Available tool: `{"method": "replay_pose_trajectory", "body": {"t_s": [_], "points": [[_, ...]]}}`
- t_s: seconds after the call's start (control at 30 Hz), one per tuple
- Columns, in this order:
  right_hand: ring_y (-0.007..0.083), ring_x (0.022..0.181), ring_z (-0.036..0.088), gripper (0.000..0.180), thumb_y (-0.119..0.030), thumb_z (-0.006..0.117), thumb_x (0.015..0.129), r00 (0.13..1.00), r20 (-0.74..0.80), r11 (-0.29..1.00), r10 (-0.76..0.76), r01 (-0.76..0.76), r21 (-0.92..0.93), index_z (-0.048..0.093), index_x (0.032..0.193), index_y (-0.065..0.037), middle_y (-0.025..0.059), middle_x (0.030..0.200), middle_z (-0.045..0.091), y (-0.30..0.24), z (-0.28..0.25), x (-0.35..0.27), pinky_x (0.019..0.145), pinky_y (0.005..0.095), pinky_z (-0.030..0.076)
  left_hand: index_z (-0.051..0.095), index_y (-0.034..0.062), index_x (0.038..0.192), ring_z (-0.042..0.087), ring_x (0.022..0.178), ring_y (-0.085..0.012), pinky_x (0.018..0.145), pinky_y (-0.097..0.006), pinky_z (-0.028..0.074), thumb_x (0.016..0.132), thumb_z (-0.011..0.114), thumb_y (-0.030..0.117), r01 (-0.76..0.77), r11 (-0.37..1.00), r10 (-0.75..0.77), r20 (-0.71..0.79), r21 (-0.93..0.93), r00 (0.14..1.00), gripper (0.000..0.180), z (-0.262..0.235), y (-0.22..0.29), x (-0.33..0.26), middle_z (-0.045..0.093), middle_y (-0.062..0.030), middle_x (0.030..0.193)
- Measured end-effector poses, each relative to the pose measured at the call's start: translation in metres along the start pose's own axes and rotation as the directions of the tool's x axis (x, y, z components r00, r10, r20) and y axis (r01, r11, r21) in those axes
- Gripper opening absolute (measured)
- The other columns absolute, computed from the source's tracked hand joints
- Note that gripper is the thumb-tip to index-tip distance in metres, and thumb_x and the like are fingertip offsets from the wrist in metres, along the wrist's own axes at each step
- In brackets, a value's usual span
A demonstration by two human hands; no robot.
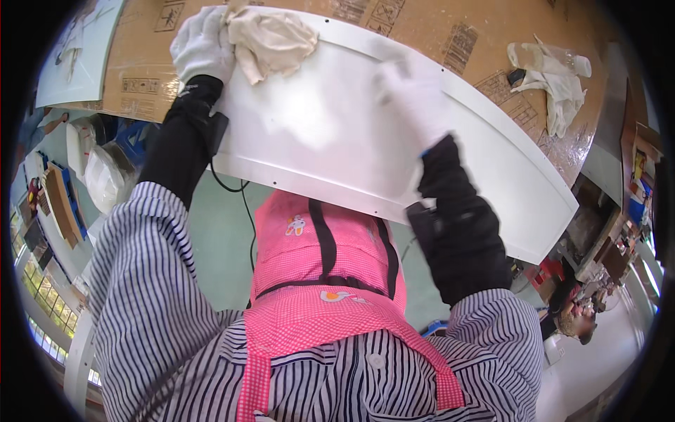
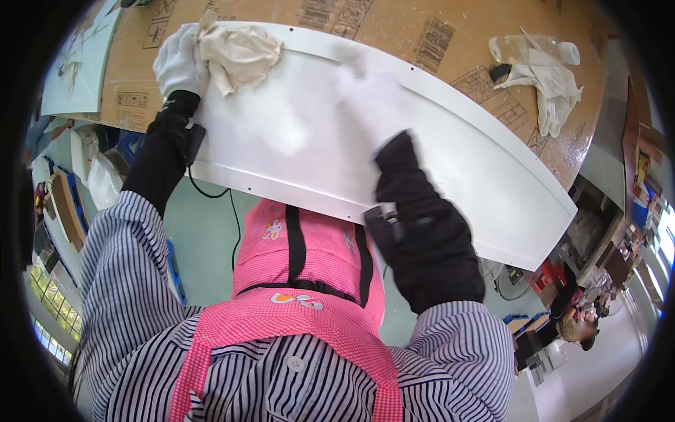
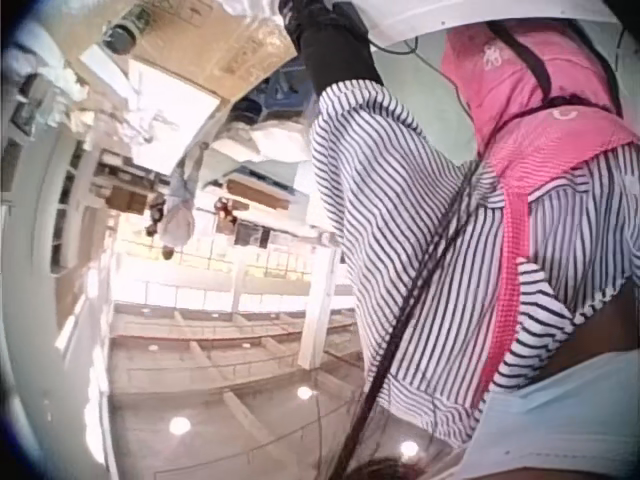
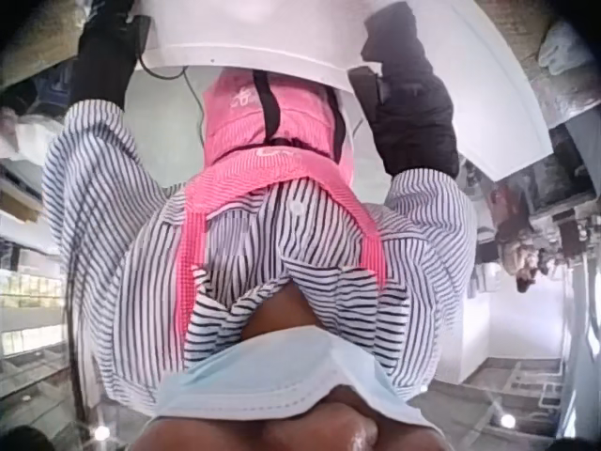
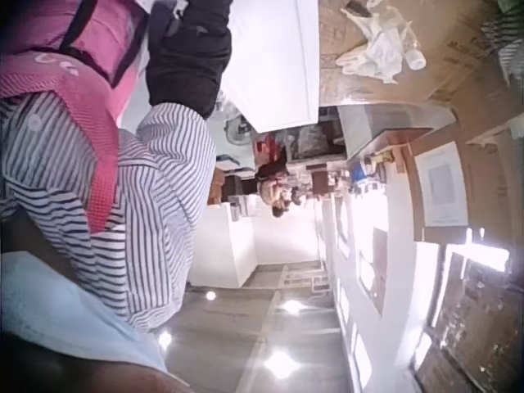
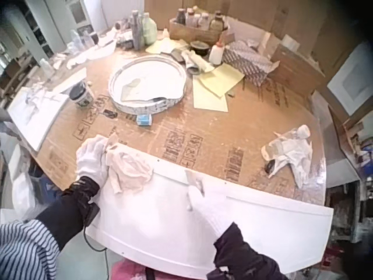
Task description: The worker is wiping and cleaning a white furniture panel on a workshop bench.
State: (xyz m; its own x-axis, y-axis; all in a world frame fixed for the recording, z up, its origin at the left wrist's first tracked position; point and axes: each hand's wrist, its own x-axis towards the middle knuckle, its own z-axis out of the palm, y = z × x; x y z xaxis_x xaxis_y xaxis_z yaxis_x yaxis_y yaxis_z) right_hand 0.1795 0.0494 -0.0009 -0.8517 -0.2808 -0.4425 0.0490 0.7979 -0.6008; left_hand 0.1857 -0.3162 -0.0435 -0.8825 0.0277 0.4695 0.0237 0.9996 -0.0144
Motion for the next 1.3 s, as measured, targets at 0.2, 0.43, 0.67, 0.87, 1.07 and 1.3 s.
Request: {"method": "replay_pose_trajectory", "body": {"t_s": [0.2, 0.43, 0.67, 0.87, 1.07, 1.3], "points": [[0.0318, 0.121, 0.061, 0.058, -0.032, 0.065, 0.099, 0.643, -0.760, 0.995, 0.096, -0.093, 0.047, 0.053, 0.143, 0.004, 0.0212, 0.144, 0.052, 0.072, -0.087, -0.016, 0.104, 0.0383, 0.048, 0.067, 0.0178, 0.125, 0.059, 0.123, -0.0328, 0.105, -0.050, 0.043, 0.097, 0.058, 0.029, 0.038, 0.995, -0.038, 0.000, -0.092, 0.999, 0.031, -0.003, 0.021, -0.007, 0.066, -0.0077, 0.132], [0.0395, 0.147, 0.035, 0.075, -0.037, 0.062, 0.100, 0.436, -0.792, 0.719, 0.428, -0.695, 0.006, 0.031, 0.158, 0.000, 0.0242, 0.160, 0.035, 0.214, -0.033, -0.184, 0.120, 0.0436, 0.033, 0.068, 0.0154, 0.114, 0.062, 0.113, -0.0349, 0.097, -0.051, 0.046, 0.094, 0.062, 0.022, 0.065, 0.972, -0.084, -0.075, -0.225, 0.994, 0.022, -0.014, 0.031, 0.015, 0.068, -0.0090, 0.116], [0.0346, 0.148, 0.036, 0.076, -0.021, 0.068, 0.096, 0.805, -0.593, 0.999, 0.030, 0.001, 0.053, 0.031, 0.159, -0.004, 0.0188, 0.165, 0.028, 0.056, 0.012, -0.156, 0.118, 0.0456, 0.035, 0.062, 0.0054, 0.106, 0.067, 0.083, -0.0297, 0.076, -0.042, 0.053, 0.103, 0.055, 0.025, 0.614, 0.324, -0.626, 0.323, -0.720, 0.710, 0.021, -0.046, 0.006, 0.046, 0.067, -0.0129, 0.089], [0.0345, 0.143, 0.046, 0.069, -0.054, 0.047, 0.104, 0.954, -0.267, 0.310, 0.135, 0.215, 0.926, 0.037, 0.156, -0.009, 0.0155, 0.161, 0.037, -0.074, 0.034, -0.083, 0.114, 0.0493, 0.041, 0.052, 0.0033, 0.135, 0.071, 0.085, -0.0267, 0.072, -0.041, 0.060, 0.106, 0.059, 0.023, 0.269, -0.743, -0.121, 0.519, -0.613, 0.846, 0.036, -0.138, 0.107, 0.017, 0.071, -0.0145, 0.106], [0.0285, 0.132, 0.054, 0.078, -0.054, 0.053, 0.102, 0.855, -0.015, -0.066, -0.519, -0.023, 0.998, 0.035, 0.154, 0.000, 0.0145, 0.145, 0.053, -0.096, 0.042, -0.083, 0.109, 0.0446, 0.045, 0.062, 0.0033, 0.114, 0.060, 0.094, -0.0145, 0.089, -0.030, 0.051, 0.109, 0.052, 0.035, 0.284, -0.428, -0.337, 0.443, -0.858, 0.831, 0.034, -0.220, 0.116, 0.046, 0.064, -0.0061, 0.097], [0.0381, 0.133, 0.056, 0.081, -0.045, 0.065, 0.095, 0.736, -0.457, 0.189, -0.499, 0.607, 0.772, 0.035, 0.153, 0.004, 0.0215, 0.149, 0.052, -0.038, 0.002, -0.059, 0.111, 0.0510, 0.046, 0.066, 0.0051, 0.102, 0.066, 0.075, -0.0121, 0.051, -0.028, 0.051, 0.110, 0.045, 0.043, 0.477, -0.341, -0.325, 0.578, -0.810, 0.748, 0.044, -0.214, 0.057, 0.016, 0.068, -0.0047, 0.092]]}}
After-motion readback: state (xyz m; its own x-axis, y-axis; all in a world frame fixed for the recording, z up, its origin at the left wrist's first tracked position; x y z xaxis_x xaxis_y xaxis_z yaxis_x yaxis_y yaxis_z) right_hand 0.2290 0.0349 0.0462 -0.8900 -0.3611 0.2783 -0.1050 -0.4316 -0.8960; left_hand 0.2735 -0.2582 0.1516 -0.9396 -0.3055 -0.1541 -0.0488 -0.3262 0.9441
